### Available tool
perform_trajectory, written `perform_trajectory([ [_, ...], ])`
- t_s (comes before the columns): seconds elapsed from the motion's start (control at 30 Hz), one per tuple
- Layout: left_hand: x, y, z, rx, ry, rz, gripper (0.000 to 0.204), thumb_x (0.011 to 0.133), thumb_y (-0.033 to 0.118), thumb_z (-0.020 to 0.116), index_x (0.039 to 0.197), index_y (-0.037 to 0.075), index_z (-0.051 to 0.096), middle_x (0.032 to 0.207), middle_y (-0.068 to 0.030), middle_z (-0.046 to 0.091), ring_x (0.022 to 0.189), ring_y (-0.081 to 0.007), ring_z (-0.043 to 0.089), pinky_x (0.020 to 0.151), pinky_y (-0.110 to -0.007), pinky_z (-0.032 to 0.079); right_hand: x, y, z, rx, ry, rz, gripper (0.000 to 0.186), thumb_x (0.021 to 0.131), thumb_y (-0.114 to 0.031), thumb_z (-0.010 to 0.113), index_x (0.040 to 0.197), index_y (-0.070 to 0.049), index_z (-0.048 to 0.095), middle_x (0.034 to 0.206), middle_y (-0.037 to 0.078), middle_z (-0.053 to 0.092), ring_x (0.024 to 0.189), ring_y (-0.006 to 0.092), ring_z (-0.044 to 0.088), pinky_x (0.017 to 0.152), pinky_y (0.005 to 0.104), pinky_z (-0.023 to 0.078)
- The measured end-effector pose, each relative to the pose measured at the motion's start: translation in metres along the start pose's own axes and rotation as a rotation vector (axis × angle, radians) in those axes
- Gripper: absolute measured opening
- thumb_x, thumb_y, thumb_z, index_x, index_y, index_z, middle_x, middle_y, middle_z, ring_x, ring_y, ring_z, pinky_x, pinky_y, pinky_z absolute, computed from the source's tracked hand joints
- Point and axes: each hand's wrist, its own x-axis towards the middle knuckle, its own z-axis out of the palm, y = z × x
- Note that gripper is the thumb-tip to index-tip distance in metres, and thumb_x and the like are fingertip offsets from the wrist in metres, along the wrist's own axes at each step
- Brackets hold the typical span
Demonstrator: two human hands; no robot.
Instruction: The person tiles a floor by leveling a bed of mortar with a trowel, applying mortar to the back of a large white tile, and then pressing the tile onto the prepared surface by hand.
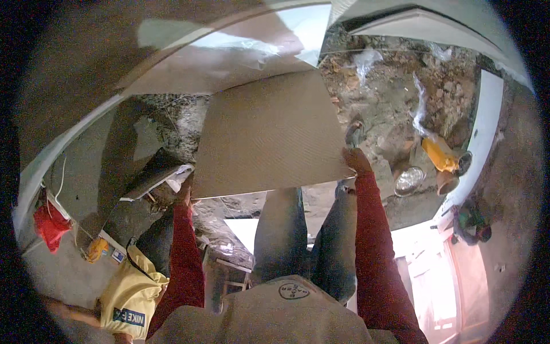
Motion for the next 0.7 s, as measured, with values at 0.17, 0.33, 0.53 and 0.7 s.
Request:
perform_trajectory([
  [0.17,0.039,-0.018,-0.004,0.441,0.21,0.054,0.057,0.093,0.047,0.053,0.136,0.008,0.056,0.129,-0.0091,0.062,0.116,-0.0278,0.059,0.092,-0.049,0.052,-0.016,-0.001,0.045,1.078,0.198,0.412,0.052,0.099,-0.044,0.049,0.112,0.004,0.065,0.103,0.025,0.068,0.089,0.0305,0.065,0.086,0.0412,0.049],
  [0.33,0.079,-0.028,-0.024,0.689,0.239,0.011,0.059,0.095,0.052,0.048,0.131,0.006,0.058,0.121,-0.0133,0.064,0.11,-0.0307,0.062,0.09,-0.048,0.052,-0.003,-0.024,0.003,1.513,0.206,0.656,0.067,0.098,-0.058,0.044,0.11,0.003,0.068,0.102,0.015,0.07,0.091,0.0224,0.062,0.086,0.0378,0.047],
  [0.53,0.129,-0.039,-0.039,0.857,0.218,-0.113,0.066,0.097,0.058,0.041,0.125,0.003,0.062,0.113,-0.0182,0.068,0.103,-0.0341,0.065,0.088,-0.048,0.052,0.036,-0.021,-0.022,1.663,0.023,0.809,0.079,0.094,-0.07,0.044,0.113,0.003,0.068,0.103,0.013,0.068,0.091,0.0204,0.059,0.086,0.0379,0.046],
  [0.7,0.185,-0.036,-0.013,0.943,0.142,-0.147,0.073,0.098,0.064,0.035,0.12,0.001,0.065,0.106,-0.0223,0.07,0.098,-0.037,0.067,0.086,-0.048,0.052,0.06,0.024,0.045,0.934,0.26,0.757,0.085,0.094,-0.07,0.041,0.091,0.011,0.068,0.09,0.022,0.071,0.09,0.0318,0.066,0.088,0.0434,0.047],
])
